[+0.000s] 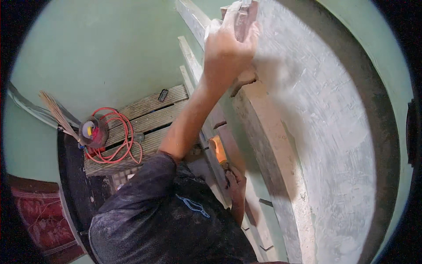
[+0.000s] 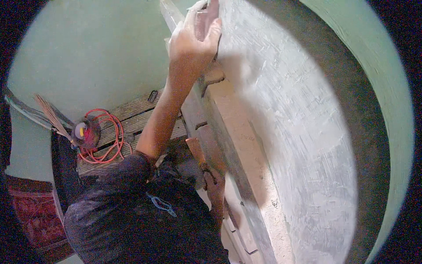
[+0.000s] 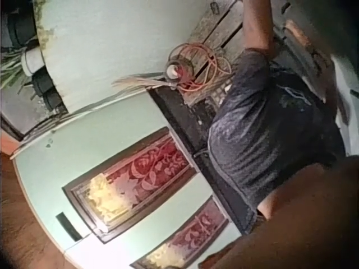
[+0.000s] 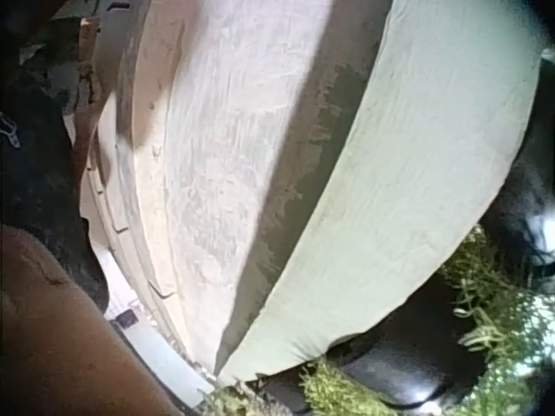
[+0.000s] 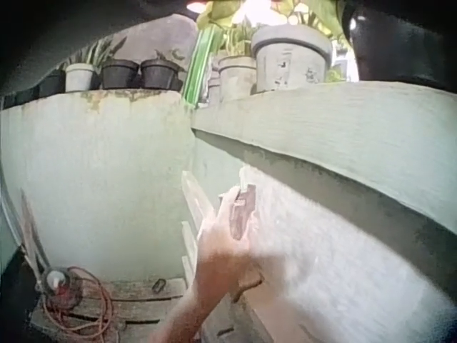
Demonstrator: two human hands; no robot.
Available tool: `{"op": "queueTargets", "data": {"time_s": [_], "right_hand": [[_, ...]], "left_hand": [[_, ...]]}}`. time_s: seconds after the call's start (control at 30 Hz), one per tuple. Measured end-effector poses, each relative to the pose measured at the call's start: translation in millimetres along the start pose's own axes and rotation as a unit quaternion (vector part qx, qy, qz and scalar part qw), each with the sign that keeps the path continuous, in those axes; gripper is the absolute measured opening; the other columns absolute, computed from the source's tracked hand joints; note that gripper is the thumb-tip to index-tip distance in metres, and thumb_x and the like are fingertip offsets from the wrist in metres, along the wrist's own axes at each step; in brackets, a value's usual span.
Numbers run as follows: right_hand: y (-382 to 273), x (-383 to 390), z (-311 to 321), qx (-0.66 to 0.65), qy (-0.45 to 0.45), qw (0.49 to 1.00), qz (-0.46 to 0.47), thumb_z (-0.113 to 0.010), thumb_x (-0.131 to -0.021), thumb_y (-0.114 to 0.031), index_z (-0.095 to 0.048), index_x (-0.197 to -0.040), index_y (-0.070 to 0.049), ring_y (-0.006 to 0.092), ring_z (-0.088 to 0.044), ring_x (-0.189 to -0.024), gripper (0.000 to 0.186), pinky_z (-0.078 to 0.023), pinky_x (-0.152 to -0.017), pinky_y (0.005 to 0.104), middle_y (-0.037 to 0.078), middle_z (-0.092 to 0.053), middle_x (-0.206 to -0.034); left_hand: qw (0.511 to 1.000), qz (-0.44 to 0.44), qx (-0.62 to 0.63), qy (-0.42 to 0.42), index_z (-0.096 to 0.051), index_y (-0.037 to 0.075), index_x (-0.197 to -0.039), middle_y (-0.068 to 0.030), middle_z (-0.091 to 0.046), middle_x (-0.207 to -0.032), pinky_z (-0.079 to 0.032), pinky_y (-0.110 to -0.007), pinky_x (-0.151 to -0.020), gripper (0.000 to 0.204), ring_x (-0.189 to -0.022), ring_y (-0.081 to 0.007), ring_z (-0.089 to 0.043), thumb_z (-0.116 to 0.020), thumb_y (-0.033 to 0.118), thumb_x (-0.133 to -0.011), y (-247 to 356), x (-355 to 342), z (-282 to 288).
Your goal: The person is smoothing plaster on a stone structure using a putty knife and sanding block.
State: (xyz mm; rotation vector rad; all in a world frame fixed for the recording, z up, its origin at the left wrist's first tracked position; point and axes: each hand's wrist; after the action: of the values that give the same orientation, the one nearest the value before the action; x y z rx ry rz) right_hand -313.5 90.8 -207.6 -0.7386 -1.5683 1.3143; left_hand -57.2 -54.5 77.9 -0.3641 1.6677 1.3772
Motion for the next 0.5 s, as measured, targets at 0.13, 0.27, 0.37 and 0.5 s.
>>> {"op": "queueTargets", "data": {"time_s": [0.13, 0.27, 0.37, 0.5], "right_hand": [[-8, 1, 2, 0.009, -0.009, 1.000, -0.021, -0.060, -0.102, -0.016, -0.069, -0.125, 0.001, 0.0049, -0.050, -0.061, 0.030, -0.039, -0.054, 0.0223, -0.004, -0.060, -0.077], [-12, -3, 2, -0.025, -0.041, 0.999, -0.007, -0.059, -0.103, -0.015, -0.069, -0.124, 0.001, 0.0047, -0.051, -0.062, 0.029, -0.040, -0.054, 0.0224, -0.004, -0.059, -0.077], [-18, -1, 1, -0.021, -0.041, 0.999, 0.016, -0.058, -0.103, -0.014, -0.069, -0.124, 0.001, 0.0051, -0.051, -0.063, 0.028, -0.040, -0.055, 0.0230, -0.003, -0.059, -0.077], [-22, -6, 5, -0.053, -0.061, 0.996, -0.028, -0.059, -0.104, -0.016, -0.069, -0.123, 0.002, 0.0057, -0.051, -0.062, 0.028, -0.040, -0.055, 0.0237, -0.003, -0.060, -0.081]], "left_hand": [[0.997, -0.007, -0.067, 0.031, -0.068, 0.002, -0.120, -0.0263, -0.070, -0.103, -0.054, -0.049, -0.088, 0.035, -0.100, -0.0463, -0.068, -0.068, 0.026, -0.094, -9, 0, 4], [0.994, -0.063, -0.068, 0.056, -0.070, 0.000, -0.115, -0.0259, -0.071, -0.104, -0.054, -0.048, -0.085, 0.030, -0.097, -0.0453, -0.068, -0.067, 0.023, -0.095, -7, 11, 3], [0.994, -0.076, -0.063, 0.040, -0.071, -0.002, -0.110, -0.0247, -0.070, -0.099, -0.054, -0.049, -0.081, 0.027, -0.090, -0.0407, -0.070, -0.065, 0.020, -0.095, -6, 11, -5], [0.999, 0.000, 0.046, -0.026, -0.069, 0.001, -0.109, -0.0240, -0.068, -0.093, -0.055, -0.048, -0.070, 0.021, -0.077, -0.0428, -0.068, -0.063, 0.015, -0.096, -3, -47, 4]]}}
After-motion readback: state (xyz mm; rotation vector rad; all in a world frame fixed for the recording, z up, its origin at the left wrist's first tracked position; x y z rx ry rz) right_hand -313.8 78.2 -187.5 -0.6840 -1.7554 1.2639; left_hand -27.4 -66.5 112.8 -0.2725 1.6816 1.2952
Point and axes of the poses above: each hand's wrist, its own x-axis away from the middle knuckle, its own z-axis out of the back of the hand, y = z × x
